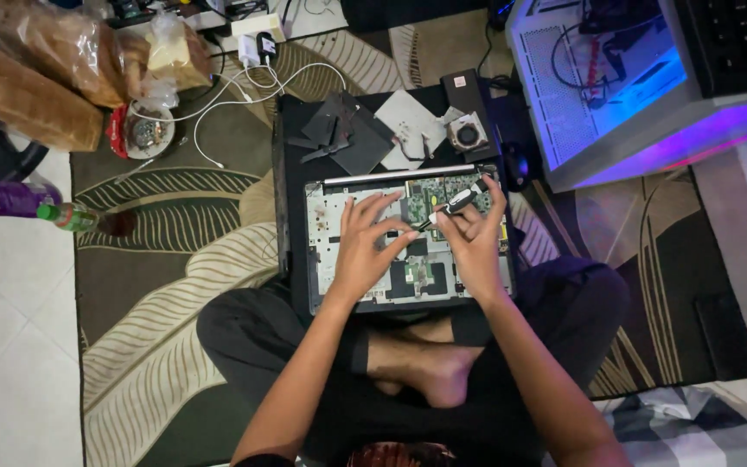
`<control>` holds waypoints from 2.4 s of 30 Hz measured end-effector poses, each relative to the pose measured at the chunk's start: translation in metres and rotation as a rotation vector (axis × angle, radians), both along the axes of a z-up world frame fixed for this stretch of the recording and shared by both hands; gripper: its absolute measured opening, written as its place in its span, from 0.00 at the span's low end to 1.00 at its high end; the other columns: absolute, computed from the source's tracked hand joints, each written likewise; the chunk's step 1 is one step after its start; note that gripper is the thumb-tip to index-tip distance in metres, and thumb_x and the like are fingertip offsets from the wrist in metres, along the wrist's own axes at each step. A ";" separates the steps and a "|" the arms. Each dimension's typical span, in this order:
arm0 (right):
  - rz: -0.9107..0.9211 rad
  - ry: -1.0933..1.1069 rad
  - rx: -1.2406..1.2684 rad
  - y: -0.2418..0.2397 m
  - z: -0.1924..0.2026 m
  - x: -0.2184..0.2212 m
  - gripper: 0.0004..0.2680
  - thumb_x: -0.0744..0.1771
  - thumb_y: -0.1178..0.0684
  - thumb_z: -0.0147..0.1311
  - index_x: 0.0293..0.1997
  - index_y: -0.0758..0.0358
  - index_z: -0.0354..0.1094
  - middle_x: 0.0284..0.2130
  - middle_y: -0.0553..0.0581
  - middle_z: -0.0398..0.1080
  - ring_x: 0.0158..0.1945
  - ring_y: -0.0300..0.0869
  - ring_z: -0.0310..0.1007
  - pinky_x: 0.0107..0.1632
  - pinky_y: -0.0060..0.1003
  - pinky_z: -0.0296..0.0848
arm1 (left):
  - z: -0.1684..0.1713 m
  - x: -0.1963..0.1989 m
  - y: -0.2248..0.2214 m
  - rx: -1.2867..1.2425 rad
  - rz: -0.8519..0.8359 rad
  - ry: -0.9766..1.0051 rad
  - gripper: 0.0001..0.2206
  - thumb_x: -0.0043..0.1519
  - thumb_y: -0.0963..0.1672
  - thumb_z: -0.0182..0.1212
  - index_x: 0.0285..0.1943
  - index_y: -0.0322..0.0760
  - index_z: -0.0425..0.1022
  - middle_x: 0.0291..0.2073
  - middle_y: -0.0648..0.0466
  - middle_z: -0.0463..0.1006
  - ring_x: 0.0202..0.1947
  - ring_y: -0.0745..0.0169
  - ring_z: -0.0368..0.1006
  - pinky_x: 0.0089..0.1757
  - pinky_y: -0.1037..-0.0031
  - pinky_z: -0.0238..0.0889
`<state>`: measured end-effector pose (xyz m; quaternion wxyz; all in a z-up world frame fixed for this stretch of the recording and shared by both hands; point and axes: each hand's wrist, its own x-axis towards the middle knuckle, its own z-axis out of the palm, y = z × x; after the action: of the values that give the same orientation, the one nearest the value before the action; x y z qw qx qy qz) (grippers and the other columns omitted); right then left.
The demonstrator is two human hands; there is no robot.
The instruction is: Removing screws and prying apart the internal chassis of a laptop for repair.
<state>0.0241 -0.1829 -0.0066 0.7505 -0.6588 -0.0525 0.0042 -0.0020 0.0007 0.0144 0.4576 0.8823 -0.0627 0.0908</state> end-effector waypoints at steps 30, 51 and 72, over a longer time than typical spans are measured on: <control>-0.012 0.111 0.069 0.000 0.010 -0.001 0.27 0.70 0.60 0.56 0.74 0.48 0.39 0.43 0.66 0.72 0.47 0.47 0.78 0.57 0.43 0.78 | -0.020 0.133 0.018 -0.025 0.098 -0.148 0.08 0.68 0.47 0.59 0.44 0.42 0.81 0.59 0.49 0.70 0.63 0.42 0.62 0.57 0.46 0.61; 0.076 -0.008 -0.002 -0.003 -0.003 0.001 0.29 0.71 0.63 0.51 0.77 0.53 0.30 0.48 0.71 0.70 0.53 0.56 0.78 0.56 0.52 0.77 | 0.002 0.087 -0.002 0.029 0.241 -0.276 0.06 0.70 0.43 0.59 0.51 0.38 0.79 0.64 0.46 0.68 0.68 0.43 0.61 0.68 0.52 0.49; 0.088 -0.013 -0.084 -0.002 0.017 -0.005 0.27 0.72 0.58 0.51 0.76 0.57 0.30 0.45 0.66 0.70 0.49 0.52 0.79 0.57 0.52 0.77 | 0.008 -0.032 -0.011 0.222 0.166 0.086 0.27 0.69 0.53 0.57 0.71 0.31 0.66 0.74 0.38 0.58 0.77 0.41 0.46 0.71 0.54 0.29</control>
<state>0.0186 -0.1854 0.0099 0.7208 -0.6869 -0.0862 0.0350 -0.0340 -0.0100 0.0228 0.3502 0.9328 0.0207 0.0829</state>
